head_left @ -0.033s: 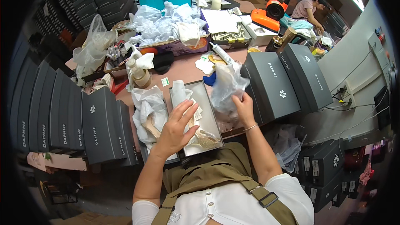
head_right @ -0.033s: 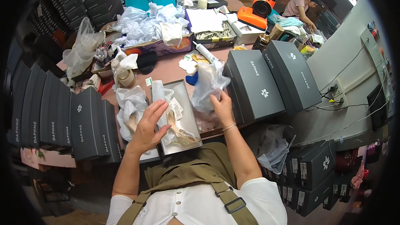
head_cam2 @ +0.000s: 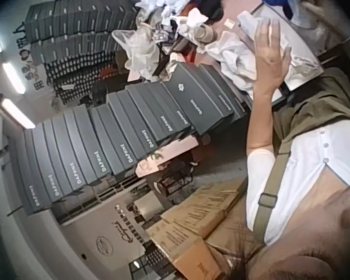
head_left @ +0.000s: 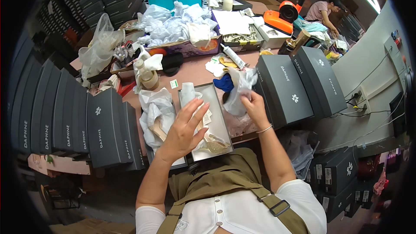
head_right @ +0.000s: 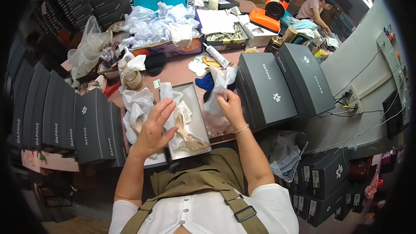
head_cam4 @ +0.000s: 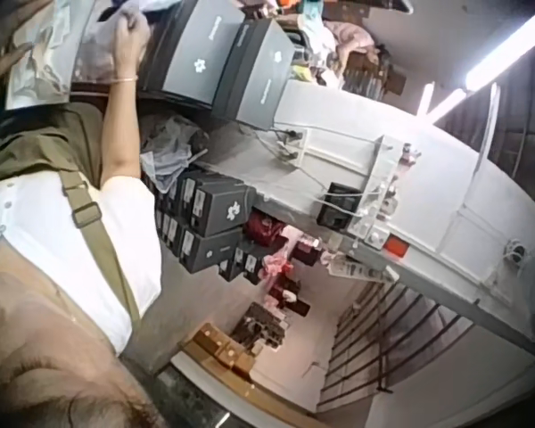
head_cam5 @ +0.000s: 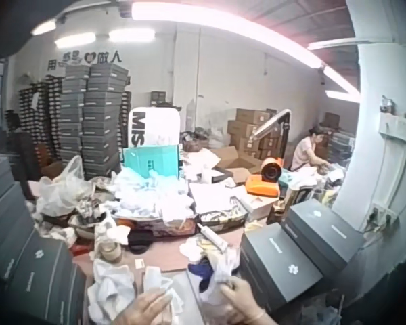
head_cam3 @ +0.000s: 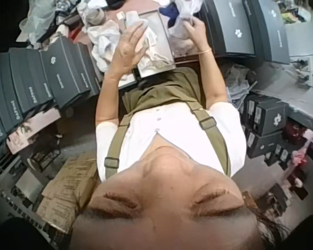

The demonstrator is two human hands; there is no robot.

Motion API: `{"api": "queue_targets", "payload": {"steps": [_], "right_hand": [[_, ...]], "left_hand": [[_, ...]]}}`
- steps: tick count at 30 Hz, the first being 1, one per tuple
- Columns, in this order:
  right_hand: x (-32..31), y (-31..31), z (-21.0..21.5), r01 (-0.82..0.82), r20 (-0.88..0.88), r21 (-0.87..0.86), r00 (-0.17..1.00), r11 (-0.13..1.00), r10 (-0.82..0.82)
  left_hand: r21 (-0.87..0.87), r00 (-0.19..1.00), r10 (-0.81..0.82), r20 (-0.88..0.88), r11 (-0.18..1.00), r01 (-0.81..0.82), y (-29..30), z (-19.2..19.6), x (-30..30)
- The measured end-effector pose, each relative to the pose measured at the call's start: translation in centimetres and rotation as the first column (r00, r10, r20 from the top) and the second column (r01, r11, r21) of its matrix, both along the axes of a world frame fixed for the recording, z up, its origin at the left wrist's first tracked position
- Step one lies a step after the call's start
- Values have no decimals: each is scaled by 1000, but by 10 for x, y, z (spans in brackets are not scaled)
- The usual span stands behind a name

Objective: Packing a pair of high-heeled shoes into a box with protective tissue paper.

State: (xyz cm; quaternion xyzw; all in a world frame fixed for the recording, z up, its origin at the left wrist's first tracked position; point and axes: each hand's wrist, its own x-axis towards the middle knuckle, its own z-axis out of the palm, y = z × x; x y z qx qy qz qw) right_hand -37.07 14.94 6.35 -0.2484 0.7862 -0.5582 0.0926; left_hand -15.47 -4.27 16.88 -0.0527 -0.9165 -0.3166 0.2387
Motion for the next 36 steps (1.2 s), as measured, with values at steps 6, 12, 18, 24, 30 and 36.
{"api": "queue_targets", "payload": {"steps": [6, 12, 18, 24, 30, 36], "right_hand": [[89, -27, 124, -864, -145, 349, 333, 363, 932], [99, -3, 134, -922, 190, 249, 348, 298, 918], [49, 24, 78, -641, 109, 325, 755, 695, 646], [40, 31, 30, -243, 673, -469, 525, 849, 521], [6, 39, 23, -362, 564, -159, 731, 919, 385], [7, 38, -27, -257, 648, -136, 708, 957, 282]], "left_hand": [[-433, 963, -145, 226, 871, 233, 8, 55, 21], [68, 775, -302, 556, 945, 320, -28, 1, 90], [321, 743, -19, 669, 909, -266, -58, -22, 95], [333, 699, -65, 712, 908, -254, -63, -29, 92], [864, 804, -343, 486, 330, -381, -74, -27, 109], [733, 787, -76, 612, 429, -528, -83, -121, 131]]}}
